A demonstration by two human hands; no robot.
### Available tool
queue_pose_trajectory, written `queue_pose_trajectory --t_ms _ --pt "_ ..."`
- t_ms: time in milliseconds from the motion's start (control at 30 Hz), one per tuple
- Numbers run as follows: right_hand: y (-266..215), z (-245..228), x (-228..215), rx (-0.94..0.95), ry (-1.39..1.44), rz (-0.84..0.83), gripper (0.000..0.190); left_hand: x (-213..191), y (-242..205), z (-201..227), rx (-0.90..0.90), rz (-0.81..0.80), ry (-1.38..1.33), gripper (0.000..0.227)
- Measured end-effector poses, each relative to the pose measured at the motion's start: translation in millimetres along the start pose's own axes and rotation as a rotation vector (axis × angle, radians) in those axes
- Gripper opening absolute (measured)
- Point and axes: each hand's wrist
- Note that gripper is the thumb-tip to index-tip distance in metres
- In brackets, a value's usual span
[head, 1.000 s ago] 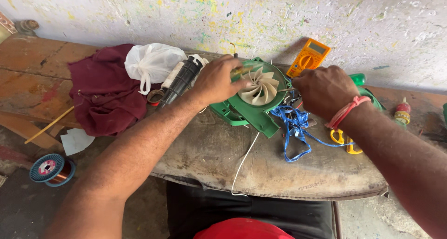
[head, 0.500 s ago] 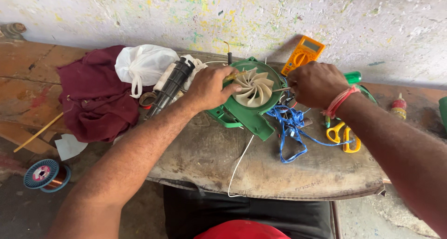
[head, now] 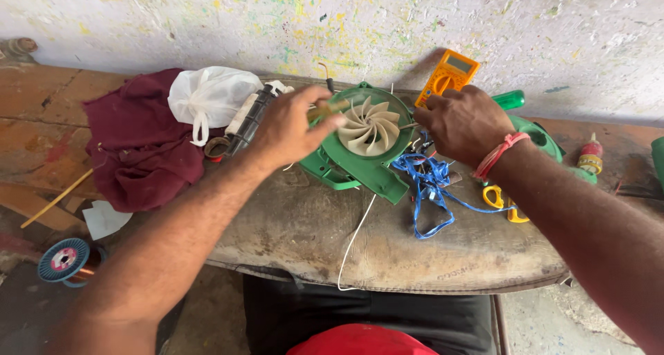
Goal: The person disassembles a green handheld fan, removes the front cover, and uses a multimeter to test the internal motor windings. They repeatedly probe the motor terminals with the multimeter leads while holding the fan housing steady.
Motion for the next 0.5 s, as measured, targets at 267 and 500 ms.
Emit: queue_pose_trajectory --t_ms 267,500 --pt "-2 4 -11 0.136 -0.093 -0.231 0.039 -53 -26 -1 0.025 -0.200 0.478 0.023" --pt "-2 4 -5 0.136 -0.045 -0.174 0.038 -45 1 13 -0.005 -0.340 0.507 0.027"
Point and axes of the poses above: each hand's wrist, its own y-axis towards the middle knuckle, its own x-axis out of the palm, z = x × y, and after that the axes turned 2 degrees about -z, right-handed
